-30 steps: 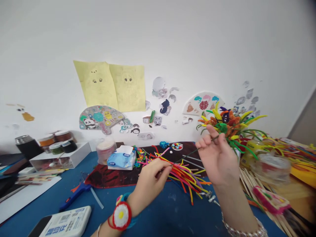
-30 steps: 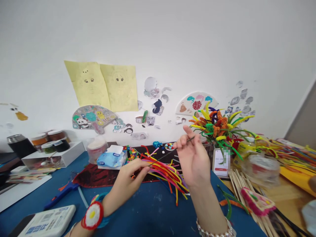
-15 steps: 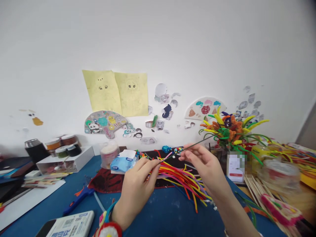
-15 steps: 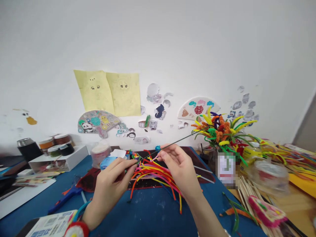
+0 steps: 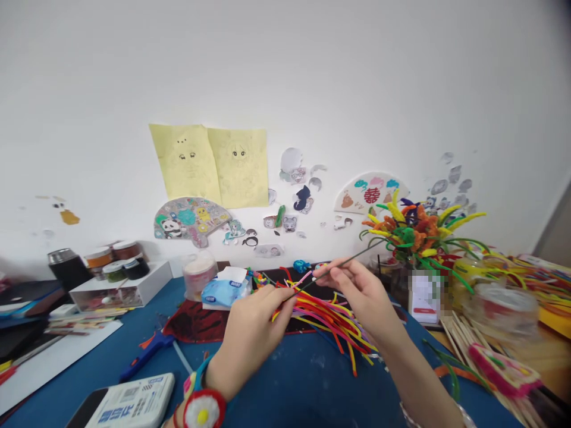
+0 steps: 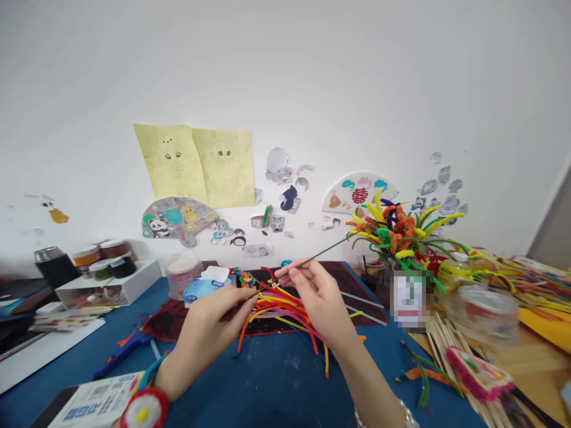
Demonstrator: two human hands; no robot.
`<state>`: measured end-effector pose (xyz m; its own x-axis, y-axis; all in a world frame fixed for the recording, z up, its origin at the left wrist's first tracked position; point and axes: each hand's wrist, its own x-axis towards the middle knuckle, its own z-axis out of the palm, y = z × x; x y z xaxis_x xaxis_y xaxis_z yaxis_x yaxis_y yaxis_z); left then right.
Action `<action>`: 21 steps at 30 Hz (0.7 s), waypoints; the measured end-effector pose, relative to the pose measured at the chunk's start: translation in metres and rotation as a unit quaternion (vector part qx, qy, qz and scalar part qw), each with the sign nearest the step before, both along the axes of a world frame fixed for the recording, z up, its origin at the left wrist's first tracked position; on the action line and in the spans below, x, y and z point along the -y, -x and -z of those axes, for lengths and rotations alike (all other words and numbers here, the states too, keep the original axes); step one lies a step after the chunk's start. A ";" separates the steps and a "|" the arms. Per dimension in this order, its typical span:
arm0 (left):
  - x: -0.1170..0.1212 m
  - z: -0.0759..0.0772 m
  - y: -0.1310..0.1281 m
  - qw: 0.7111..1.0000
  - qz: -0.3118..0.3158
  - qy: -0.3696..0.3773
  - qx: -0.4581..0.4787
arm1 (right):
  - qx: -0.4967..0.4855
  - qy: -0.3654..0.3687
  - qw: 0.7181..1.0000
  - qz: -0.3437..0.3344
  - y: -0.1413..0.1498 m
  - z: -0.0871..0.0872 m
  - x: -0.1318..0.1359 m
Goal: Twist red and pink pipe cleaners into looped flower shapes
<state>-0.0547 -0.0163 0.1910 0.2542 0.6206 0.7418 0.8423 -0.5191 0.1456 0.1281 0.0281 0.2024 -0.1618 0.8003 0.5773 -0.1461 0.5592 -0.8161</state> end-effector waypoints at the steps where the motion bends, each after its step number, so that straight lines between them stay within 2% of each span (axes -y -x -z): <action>1: -0.007 0.002 0.001 0.999 -0.003 0.036 -0.009 | -0.003 -0.006 1.000 0.002 -0.002 0.002 -0.007; 3: -0.024 0.010 0.007 0.995 -0.026 0.095 -0.028 | 0.002 -0.029 0.998 0.048 -0.010 0.006 -0.022; 5: -0.045 0.024 0.016 0.988 -0.036 0.144 -0.048 | 0.050 -0.065 0.985 0.150 -0.023 0.010 -0.038; 6: -0.056 0.033 0.021 0.982 -0.038 0.172 -0.062 | 0.089 -0.085 0.970 0.209 -0.031 0.012 -0.045; 8: -0.078 0.054 0.030 0.971 -0.054 0.216 -0.088 | 0.182 -0.114 0.923 0.320 -0.047 0.019 -0.062; 10: -0.095 0.075 0.036 0.964 -0.077 0.233 -0.107 | 0.294 -0.105 0.863 0.396 -0.061 0.029 -0.080; 13: -0.112 0.100 0.041 0.949 -0.129 0.257 -0.130 | 0.458 -0.027 0.788 0.411 -0.075 0.055 -0.108; 16: -0.119 0.113 0.044 0.941 -0.156 0.267 -0.137 | 0.548 0.074 0.742 0.379 -0.082 0.088 -0.130; 17: -0.120 0.115 0.045 0.941 -0.156 0.269 -0.135 | 0.569 0.101 0.730 0.364 -0.083 0.099 -0.135; 19: -0.122 0.117 0.047 0.943 -0.146 0.272 -0.122 | 0.586 0.125 0.724 0.342 -0.084 0.114 -0.142; 21: -0.124 0.117 0.049 0.949 -0.129 0.271 -0.097 | 0.593 0.128 0.726 0.324 -0.084 0.120 -0.144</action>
<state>-0.1032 0.1073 0.0743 0.1417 0.9576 0.2509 0.9693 -0.1857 0.1611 0.2123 0.1723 0.0826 0.0345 0.9870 0.1572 0.9701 0.0047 -0.2426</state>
